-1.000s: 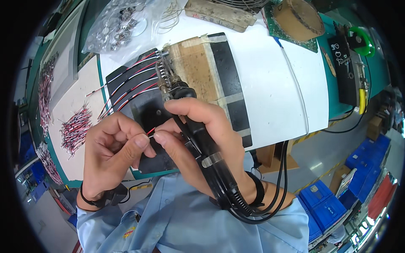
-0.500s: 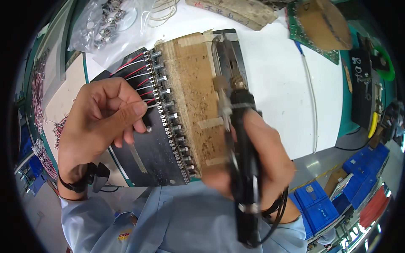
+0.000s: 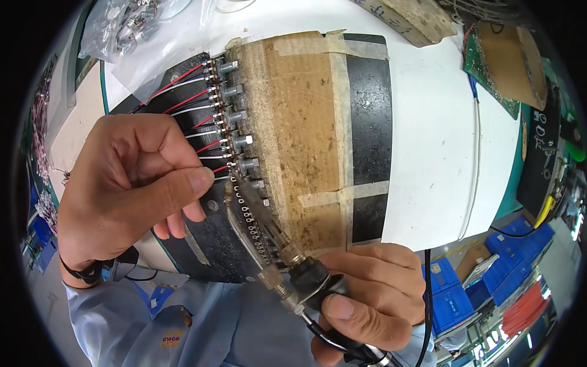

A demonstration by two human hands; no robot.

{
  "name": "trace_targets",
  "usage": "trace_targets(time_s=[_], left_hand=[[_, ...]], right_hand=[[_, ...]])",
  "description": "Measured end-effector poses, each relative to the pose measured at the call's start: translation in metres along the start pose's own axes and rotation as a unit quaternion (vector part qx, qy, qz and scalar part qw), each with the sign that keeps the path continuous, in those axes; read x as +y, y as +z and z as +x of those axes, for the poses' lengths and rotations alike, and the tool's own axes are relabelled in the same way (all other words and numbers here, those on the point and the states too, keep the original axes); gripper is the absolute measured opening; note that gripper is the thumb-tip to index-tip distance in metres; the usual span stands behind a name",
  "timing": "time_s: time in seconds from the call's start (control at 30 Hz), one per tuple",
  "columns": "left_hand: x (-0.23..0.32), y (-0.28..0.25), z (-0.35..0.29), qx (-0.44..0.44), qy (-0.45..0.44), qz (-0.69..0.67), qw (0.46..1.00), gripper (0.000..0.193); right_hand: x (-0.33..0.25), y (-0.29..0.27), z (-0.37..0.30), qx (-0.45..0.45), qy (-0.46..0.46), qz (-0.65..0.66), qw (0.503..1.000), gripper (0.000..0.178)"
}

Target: The person picks up a wire from a pile, aligns it with a terminal on a board, and solders the connection using a soldering iron, repeating this for several wires.

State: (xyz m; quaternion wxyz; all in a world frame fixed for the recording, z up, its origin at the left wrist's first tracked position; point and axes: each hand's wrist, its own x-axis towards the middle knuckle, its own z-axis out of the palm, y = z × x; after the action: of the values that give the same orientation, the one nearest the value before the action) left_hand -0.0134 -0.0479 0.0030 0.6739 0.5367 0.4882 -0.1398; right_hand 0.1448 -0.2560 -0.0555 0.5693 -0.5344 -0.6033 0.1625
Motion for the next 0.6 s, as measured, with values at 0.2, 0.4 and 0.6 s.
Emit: trace_targets(time_s=[0.2, 0.4, 0.6], left_hand=[[-0.005, 0.001, 0.000, 0.004, 0.023, -0.018, 1.000, 0.013], [-0.003, 0.002, 0.001, 0.003, 0.013, -0.024, 1.000, 0.013], [0.000, 0.018, -0.007, 0.100, 0.041, 0.032, 0.994, 0.013]], right_hand=[[0.003, -0.004, 0.005, -0.060, 0.009, 0.021, 0.998, 0.054], [0.006, -0.003, 0.004, -0.049, -0.004, 0.031, 0.998, 0.058], [0.003, -0.003, 0.004, -0.031, 0.021, 0.040, 0.998, 0.059]])
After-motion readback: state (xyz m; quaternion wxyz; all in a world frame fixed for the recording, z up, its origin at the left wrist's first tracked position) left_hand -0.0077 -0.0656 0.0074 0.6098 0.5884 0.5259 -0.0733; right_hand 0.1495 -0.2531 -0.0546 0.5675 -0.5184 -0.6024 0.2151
